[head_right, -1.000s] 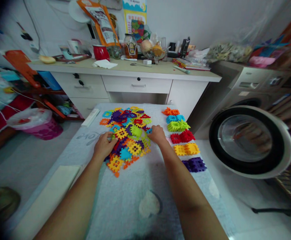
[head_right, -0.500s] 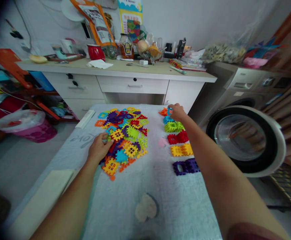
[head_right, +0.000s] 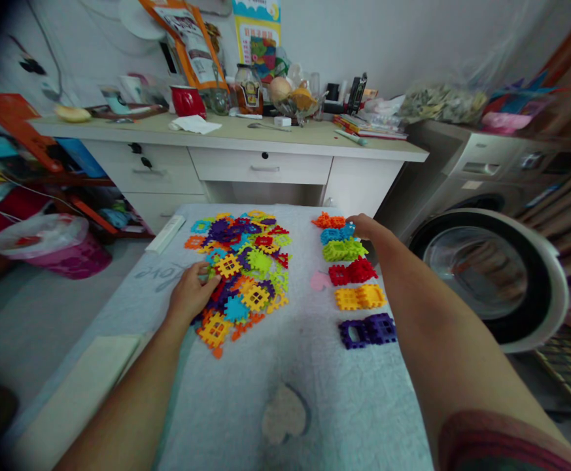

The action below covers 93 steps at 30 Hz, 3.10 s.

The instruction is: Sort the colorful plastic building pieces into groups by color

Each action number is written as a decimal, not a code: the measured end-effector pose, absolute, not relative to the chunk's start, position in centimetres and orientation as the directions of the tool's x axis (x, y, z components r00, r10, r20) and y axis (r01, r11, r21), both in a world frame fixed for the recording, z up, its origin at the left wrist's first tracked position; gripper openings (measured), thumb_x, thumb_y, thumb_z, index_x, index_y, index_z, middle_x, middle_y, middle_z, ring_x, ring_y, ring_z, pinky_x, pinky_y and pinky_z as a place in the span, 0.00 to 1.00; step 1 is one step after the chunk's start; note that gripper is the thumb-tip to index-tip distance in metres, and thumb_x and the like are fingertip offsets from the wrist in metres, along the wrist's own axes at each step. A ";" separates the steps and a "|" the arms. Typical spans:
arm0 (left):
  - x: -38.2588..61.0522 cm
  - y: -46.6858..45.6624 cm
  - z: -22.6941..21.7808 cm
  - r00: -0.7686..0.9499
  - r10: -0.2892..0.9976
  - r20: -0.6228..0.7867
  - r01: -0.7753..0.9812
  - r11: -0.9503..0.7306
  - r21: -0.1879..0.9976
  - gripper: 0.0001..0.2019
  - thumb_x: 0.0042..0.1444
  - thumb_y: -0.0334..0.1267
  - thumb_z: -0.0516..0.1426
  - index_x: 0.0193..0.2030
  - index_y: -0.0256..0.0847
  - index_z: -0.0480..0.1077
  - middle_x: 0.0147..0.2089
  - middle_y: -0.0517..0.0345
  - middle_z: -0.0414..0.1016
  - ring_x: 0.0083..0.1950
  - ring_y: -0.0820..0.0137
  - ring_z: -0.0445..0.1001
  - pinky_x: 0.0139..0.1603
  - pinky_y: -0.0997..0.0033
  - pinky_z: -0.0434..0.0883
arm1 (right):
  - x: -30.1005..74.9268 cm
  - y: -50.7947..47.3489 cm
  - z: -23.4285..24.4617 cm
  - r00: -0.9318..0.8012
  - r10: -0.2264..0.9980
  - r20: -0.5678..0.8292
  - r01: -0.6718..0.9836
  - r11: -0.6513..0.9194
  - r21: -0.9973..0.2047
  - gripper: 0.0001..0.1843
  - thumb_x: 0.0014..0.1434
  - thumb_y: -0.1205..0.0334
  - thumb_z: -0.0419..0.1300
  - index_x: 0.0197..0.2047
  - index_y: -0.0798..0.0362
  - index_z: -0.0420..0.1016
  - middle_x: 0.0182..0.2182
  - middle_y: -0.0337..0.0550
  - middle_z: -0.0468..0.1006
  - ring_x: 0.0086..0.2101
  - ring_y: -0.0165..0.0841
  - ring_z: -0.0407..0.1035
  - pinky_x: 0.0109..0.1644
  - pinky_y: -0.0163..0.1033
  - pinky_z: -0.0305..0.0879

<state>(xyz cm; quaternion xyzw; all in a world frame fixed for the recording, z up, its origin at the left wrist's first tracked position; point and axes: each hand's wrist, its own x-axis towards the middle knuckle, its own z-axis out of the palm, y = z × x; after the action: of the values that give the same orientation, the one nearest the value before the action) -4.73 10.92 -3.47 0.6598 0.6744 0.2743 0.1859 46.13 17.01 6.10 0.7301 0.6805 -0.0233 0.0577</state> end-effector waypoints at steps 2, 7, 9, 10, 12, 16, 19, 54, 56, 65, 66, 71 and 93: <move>-4.7 10.9 -3.5 -0.065 0.991 0.114 0.786 -0.020 0.618 0.25 0.58 0.50 0.57 0.60 0.44 0.66 0.57 0.48 0.74 0.52 0.60 0.76 0.54 0.60 0.72 | 46.3 17.3 6.0 0.078 0.984 -0.160 0.995 -0.068 0.071 0.31 0.50 0.77 0.65 0.59 0.54 0.77 0.46 0.51 0.81 0.42 0.37 0.76 0.47 0.36 0.71; -4.7 10.9 -3.5 -0.064 0.992 0.112 0.780 -0.020 0.626 0.23 0.58 0.49 0.57 0.58 0.44 0.67 0.56 0.48 0.75 0.52 0.61 0.77 0.54 0.60 0.72 | 46.2 17.6 5.9 0.079 0.973 -0.217 0.995 -0.064 0.075 0.34 0.50 0.79 0.64 0.61 0.51 0.75 0.50 0.50 0.80 0.44 0.37 0.76 0.48 0.37 0.72; -4.7 10.9 -3.5 -0.060 0.992 0.107 0.779 -0.020 0.627 0.23 0.58 0.49 0.57 0.59 0.44 0.67 0.56 0.48 0.74 0.52 0.61 0.76 0.54 0.61 0.72 | 46.1 17.6 5.9 0.079 0.973 -0.219 0.996 -0.067 0.062 0.34 0.50 0.79 0.63 0.61 0.52 0.75 0.50 0.52 0.80 0.43 0.37 0.76 0.48 0.37 0.72; -4.7 10.9 -3.5 -0.061 0.993 0.105 0.779 -0.019 0.627 0.23 0.58 0.49 0.57 0.59 0.44 0.67 0.56 0.48 0.74 0.52 0.61 0.76 0.54 0.61 0.72 | 46.0 17.5 6.0 0.084 0.973 -0.215 0.996 -0.073 0.056 0.34 0.51 0.79 0.63 0.61 0.53 0.75 0.50 0.52 0.80 0.43 0.37 0.76 0.48 0.37 0.71; -4.7 10.9 -3.4 -0.064 0.992 0.106 0.780 -0.017 0.626 0.23 0.58 0.49 0.58 0.58 0.44 0.67 0.56 0.48 0.74 0.53 0.61 0.76 0.55 0.61 0.72 | 45.7 17.1 6.2 0.111 0.975 -0.194 0.994 -0.105 0.044 0.34 0.52 0.79 0.62 0.62 0.54 0.74 0.49 0.54 0.80 0.42 0.38 0.76 0.48 0.38 0.71; -4.5 10.7 -3.0 -0.066 0.991 0.120 0.773 -0.026 0.634 0.22 0.57 0.48 0.58 0.57 0.44 0.68 0.56 0.48 0.74 0.53 0.61 0.76 0.55 0.60 0.72 | 43.9 16.4 7.3 0.163 0.985 -0.049 0.986 -0.164 -0.020 0.34 0.54 0.76 0.60 0.64 0.55 0.71 0.53 0.56 0.75 0.44 0.38 0.75 0.50 0.40 0.70; -4.5 10.6 -2.8 -0.061 0.991 0.116 0.764 -0.028 0.644 0.21 0.57 0.47 0.58 0.56 0.44 0.69 0.56 0.49 0.74 0.53 0.61 0.76 0.55 0.61 0.72 | 40.7 15.5 8.2 0.096 0.991 0.088 0.990 -0.086 -0.116 0.31 0.57 0.73 0.61 0.64 0.56 0.71 0.55 0.58 0.73 0.47 0.40 0.74 0.55 0.43 0.70; -4.0 10.6 -2.9 0.032 0.980 0.199 0.505 -0.187 0.842 0.12 0.55 0.41 0.57 0.44 0.41 0.76 0.46 0.53 0.76 0.41 0.69 0.75 0.50 0.64 0.74 | 17.7 2.6 -0.6 -0.165 0.907 0.387 0.603 0.403 -0.688 0.16 0.71 0.55 0.49 0.44 0.47 0.79 0.39 0.48 0.79 0.43 0.40 0.71 0.52 0.47 0.67; -4.2 10.6 -2.8 -0.007 0.978 0.208 0.549 -0.170 0.818 0.12 0.56 0.40 0.57 0.45 0.41 0.76 0.47 0.53 0.74 0.40 0.69 0.75 0.51 0.64 0.74 | 17.8 2.6 -0.6 -0.123 0.923 0.365 0.571 0.366 -0.735 0.17 0.71 0.52 0.49 0.42 0.46 0.79 0.37 0.46 0.79 0.41 0.40 0.71 0.51 0.47 0.67; -4.4 10.8 -2.7 -0.083 0.977 0.196 0.653 -0.095 0.751 0.13 0.56 0.40 0.57 0.46 0.42 0.76 0.49 0.51 0.72 0.45 0.64 0.75 0.55 0.60 0.73 | 18.2 2.8 0.0 0.017 0.978 0.210 0.174 0.204 -0.963 0.21 0.65 0.41 0.55 0.42 0.49 0.79 0.38 0.40 0.81 0.41 0.37 0.73 0.52 0.43 0.69; -4.4 10.8 -2.7 -0.073 0.979 0.191 0.656 -0.097 0.748 0.13 0.55 0.39 0.57 0.46 0.41 0.76 0.49 0.51 0.72 0.45 0.64 0.75 0.55 0.60 0.73 | 18.4 2.9 0.1 0.044 0.977 0.208 0.160 0.199 -0.967 0.21 0.64 0.41 0.55 0.41 0.49 0.79 0.36 0.40 0.80 0.40 0.37 0.73 0.51 0.42 0.69; -4.2 10.7 -3.0 -0.039 0.987 0.157 0.660 -0.092 0.745 0.13 0.56 0.38 0.57 0.47 0.42 0.75 0.49 0.52 0.72 0.43 0.67 0.76 0.53 0.63 0.73 | 19.3 3.2 0.1 0.202 0.958 0.204 0.239 0.154 -0.959 0.21 0.65 0.42 0.53 0.38 0.50 0.77 0.31 0.39 0.77 0.34 0.35 0.70 0.42 0.39 0.68; -4.3 10.9 -3.2 -0.011 0.989 0.148 0.721 -0.095 0.687 0.12 0.56 0.40 0.58 0.46 0.42 0.75 0.48 0.52 0.74 0.42 0.67 0.76 0.51 0.65 0.72 | 19.9 3.4 0.7 -0.090 0.984 0.151 0.835 0.157 -0.527 0.28 0.55 0.65 0.66 0.60 0.56 0.73 0.54 0.55 0.73 0.54 0.44 0.66 0.61 0.49 0.60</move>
<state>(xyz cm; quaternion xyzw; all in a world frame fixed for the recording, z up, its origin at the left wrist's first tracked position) -4.31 10.86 -3.20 0.6700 0.6379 0.3141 0.2135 19.87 3.37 0.72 0.6304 0.7216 -0.1554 -0.2405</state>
